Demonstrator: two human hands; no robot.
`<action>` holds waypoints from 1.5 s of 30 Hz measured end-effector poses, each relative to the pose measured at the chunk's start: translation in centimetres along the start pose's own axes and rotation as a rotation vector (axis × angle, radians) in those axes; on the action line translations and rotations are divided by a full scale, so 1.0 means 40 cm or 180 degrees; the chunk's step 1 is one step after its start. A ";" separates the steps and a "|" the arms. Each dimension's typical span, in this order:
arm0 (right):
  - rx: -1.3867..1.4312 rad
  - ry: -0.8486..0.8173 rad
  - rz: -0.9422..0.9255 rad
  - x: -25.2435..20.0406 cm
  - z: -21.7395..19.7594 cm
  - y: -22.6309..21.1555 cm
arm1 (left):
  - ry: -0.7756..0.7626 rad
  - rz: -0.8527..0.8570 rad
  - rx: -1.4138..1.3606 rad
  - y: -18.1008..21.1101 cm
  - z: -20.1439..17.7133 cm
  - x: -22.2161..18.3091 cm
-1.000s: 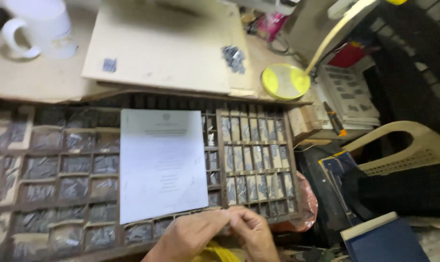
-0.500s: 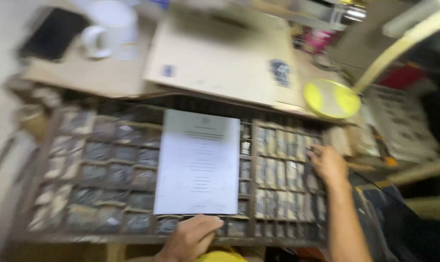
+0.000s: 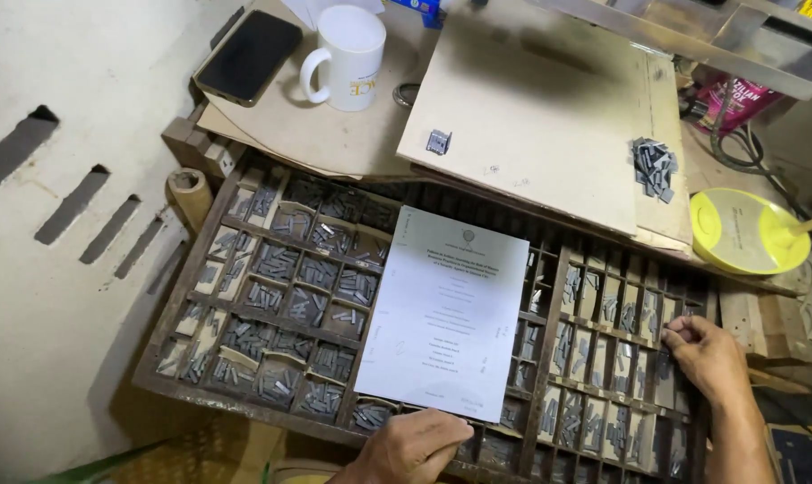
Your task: A person manually arranges individual metal type characters into a printing form by picking them from a type case.
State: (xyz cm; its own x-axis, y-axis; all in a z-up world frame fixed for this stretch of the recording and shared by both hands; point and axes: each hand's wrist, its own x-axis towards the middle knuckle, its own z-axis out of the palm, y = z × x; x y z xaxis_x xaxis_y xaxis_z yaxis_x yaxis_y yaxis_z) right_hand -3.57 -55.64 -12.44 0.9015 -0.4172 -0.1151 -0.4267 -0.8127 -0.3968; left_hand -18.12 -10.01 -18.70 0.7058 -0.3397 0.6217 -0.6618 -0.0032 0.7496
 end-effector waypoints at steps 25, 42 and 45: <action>0.3113 -0.0133 0.0247 -0.606 0.244 -0.322 | 0.0474 0.0058 0.0609 0.031 0.003 0.095; 0.2875 -0.0012 -0.1341 -0.651 0.231 -0.314 | 0.0320 0.0593 0.0711 0.047 0.020 0.107; 0.3342 -0.0152 -0.0845 -0.677 0.243 -0.333 | 0.0055 0.0895 0.0690 0.027 0.015 0.091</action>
State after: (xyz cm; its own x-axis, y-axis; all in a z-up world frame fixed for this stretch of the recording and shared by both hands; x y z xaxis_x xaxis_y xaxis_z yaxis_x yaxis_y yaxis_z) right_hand -21.61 -29.56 -12.89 0.9675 -0.2447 0.0631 0.0367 -0.1111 -0.9931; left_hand -16.40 -11.80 -15.77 0.4915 -0.3396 0.8020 -0.8677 -0.1119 0.4843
